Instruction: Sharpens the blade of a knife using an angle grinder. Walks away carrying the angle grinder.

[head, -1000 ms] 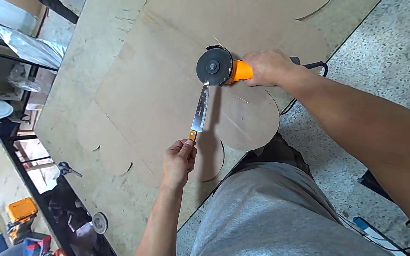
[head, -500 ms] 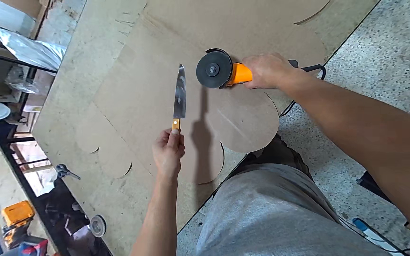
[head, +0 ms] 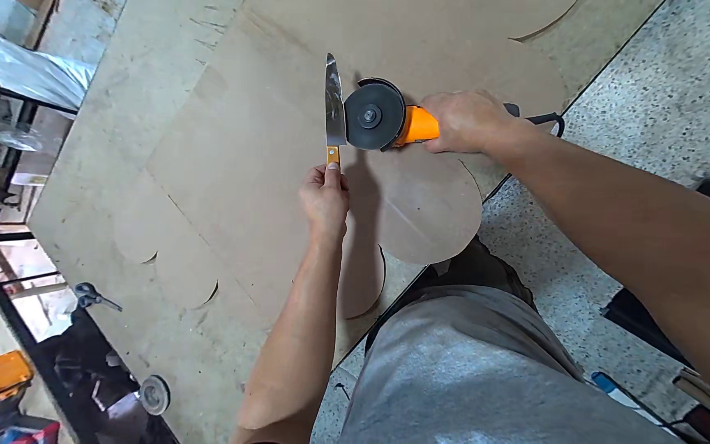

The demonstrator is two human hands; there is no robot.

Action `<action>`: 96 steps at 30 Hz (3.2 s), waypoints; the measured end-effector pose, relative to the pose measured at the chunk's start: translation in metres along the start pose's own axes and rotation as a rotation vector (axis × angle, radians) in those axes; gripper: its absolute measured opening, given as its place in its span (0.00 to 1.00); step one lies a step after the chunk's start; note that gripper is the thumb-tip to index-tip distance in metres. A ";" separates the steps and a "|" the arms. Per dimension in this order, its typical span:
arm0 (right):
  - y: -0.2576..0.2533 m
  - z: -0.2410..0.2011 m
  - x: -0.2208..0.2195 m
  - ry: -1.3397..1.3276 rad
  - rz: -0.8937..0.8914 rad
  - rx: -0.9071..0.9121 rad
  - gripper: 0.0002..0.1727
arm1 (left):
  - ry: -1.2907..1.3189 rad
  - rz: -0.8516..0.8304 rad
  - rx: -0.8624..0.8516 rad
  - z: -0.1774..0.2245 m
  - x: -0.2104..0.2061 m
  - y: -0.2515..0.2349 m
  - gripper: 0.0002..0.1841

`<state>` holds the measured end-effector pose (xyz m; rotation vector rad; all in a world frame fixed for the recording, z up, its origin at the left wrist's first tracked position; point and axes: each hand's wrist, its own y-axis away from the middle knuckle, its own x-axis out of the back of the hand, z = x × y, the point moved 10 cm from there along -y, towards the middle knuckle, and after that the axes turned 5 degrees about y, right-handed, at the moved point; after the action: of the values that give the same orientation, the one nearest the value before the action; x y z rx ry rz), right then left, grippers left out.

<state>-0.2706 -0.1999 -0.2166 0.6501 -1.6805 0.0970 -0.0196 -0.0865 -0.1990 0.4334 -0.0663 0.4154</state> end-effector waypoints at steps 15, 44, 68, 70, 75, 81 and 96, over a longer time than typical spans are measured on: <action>-0.003 0.000 -0.003 0.014 -0.002 0.000 0.32 | -0.097 -0.005 -0.062 -0.009 -0.001 0.002 0.11; -0.003 0.000 -0.002 0.013 -0.010 0.003 0.32 | -0.059 -0.040 0.009 -0.021 0.029 0.030 0.10; -0.004 0.001 -0.006 0.020 -0.012 0.002 0.33 | -0.066 -0.078 0.047 -0.028 0.050 0.057 0.10; -0.003 0.001 -0.005 0.021 -0.019 0.003 0.33 | -0.078 -0.083 0.050 -0.029 0.051 0.059 0.10; -0.003 0.001 -0.003 0.018 0.003 0.011 0.31 | -0.097 -0.098 0.064 -0.030 0.051 0.065 0.10; -0.002 0.000 -0.002 0.002 0.010 0.005 0.30 | -0.141 -0.111 0.111 -0.026 0.056 0.079 0.11; -0.003 0.000 -0.004 0.010 0.000 0.012 0.31 | -0.144 -0.109 0.133 -0.025 0.064 0.085 0.11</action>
<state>-0.2691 -0.2010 -0.2213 0.6575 -1.6716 0.1105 0.0035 0.0182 -0.1787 0.5947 -0.1548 0.2816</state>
